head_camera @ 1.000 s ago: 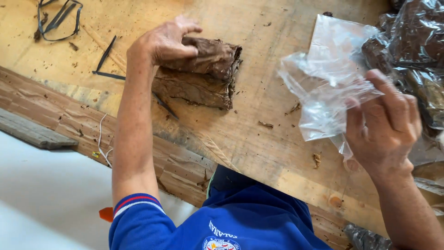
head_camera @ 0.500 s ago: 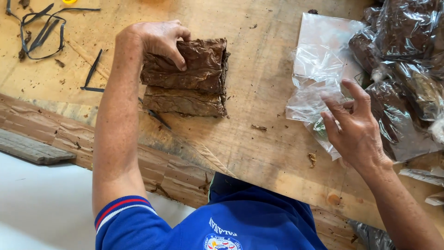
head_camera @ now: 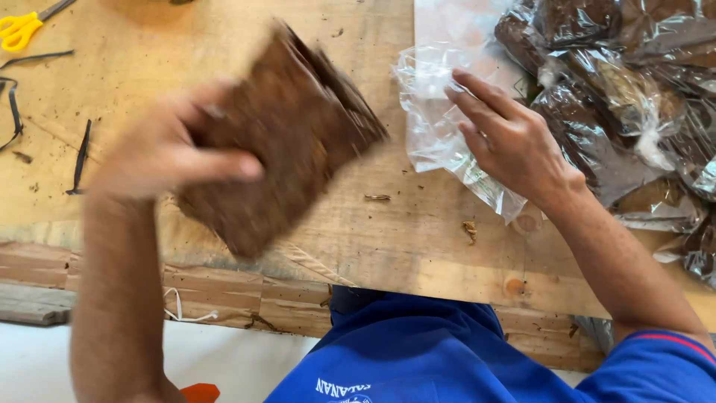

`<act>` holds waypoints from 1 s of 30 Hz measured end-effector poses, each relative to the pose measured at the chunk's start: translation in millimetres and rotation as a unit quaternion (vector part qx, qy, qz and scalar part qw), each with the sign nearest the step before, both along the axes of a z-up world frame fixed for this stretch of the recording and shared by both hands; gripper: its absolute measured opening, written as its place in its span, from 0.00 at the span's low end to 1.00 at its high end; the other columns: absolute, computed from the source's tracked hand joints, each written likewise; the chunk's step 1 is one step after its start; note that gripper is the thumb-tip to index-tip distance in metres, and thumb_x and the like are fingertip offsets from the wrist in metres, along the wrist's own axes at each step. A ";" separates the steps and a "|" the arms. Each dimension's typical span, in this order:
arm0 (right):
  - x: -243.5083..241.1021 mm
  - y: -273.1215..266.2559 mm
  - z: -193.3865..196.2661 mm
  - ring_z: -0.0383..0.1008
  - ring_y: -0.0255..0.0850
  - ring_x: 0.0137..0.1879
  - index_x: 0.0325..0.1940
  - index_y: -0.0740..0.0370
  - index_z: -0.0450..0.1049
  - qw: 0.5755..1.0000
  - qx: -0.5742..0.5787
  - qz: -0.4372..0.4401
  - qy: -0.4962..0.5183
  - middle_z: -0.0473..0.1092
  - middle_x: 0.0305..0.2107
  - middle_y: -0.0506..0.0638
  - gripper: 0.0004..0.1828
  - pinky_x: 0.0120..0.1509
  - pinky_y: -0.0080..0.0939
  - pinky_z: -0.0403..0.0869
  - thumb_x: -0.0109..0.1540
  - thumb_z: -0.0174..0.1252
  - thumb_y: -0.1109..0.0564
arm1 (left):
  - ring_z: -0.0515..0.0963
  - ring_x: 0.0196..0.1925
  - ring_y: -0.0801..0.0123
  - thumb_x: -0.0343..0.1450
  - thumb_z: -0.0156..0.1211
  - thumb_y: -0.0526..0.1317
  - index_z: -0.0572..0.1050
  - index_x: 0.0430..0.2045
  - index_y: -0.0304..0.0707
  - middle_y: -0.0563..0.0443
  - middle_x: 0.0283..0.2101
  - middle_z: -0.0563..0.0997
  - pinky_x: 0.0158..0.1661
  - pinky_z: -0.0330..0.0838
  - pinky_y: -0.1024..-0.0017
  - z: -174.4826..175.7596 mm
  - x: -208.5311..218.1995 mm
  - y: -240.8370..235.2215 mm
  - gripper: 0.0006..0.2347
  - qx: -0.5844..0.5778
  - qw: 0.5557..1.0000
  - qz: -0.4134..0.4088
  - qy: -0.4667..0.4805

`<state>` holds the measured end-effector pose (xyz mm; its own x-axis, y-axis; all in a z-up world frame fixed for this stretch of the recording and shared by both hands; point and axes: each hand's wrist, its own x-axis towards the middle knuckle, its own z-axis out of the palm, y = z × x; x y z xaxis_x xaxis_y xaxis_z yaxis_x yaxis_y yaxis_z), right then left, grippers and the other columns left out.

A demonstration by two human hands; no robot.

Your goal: The person places brown, leaf-wrapped food items into clear plastic bags on a wooden table. They open each bag, insert a wrapped item, and seal the bag by hand. The process is repeated for multiple items, with sealed bags accumulating on the table.

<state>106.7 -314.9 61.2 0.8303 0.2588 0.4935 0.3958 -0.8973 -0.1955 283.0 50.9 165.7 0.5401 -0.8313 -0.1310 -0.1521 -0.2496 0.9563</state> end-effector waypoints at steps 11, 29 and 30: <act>1.5 13.9 34.6 0.73 0.56 0.70 0.74 0.66 0.63 0.990 0.009 0.113 0.088 0.61 0.73 0.57 0.26 0.71 0.55 0.73 0.71 0.53 0.67 | 0.84 0.42 0.66 0.63 0.69 0.34 0.73 0.60 0.33 0.45 0.50 0.83 0.44 0.81 0.72 -103.7 -81.4 -86.5 0.27 -0.016 0.918 -0.054 0.392; -29.6 16.7 15.4 0.78 0.52 0.54 0.79 0.58 0.58 0.980 -0.182 0.085 0.003 0.57 0.75 0.63 0.43 0.57 0.52 0.76 0.61 0.52 0.79 | 0.84 0.37 0.66 0.64 0.69 0.30 0.77 0.51 0.34 0.44 0.42 0.85 0.39 0.81 0.73 -144.0 -86.2 -95.8 0.20 -0.111 0.897 0.181 0.388; -29.2 19.6 14.0 0.78 0.52 0.54 0.79 0.58 0.58 0.980 -0.182 0.085 0.003 0.57 0.75 0.63 0.43 0.57 0.52 0.76 0.61 0.52 0.79 | 0.84 0.37 0.66 0.64 0.69 0.30 0.77 0.51 0.34 0.44 0.42 0.85 0.39 0.81 0.73 -146.9 -92.7 -99.4 0.20 -0.111 0.897 0.181 0.387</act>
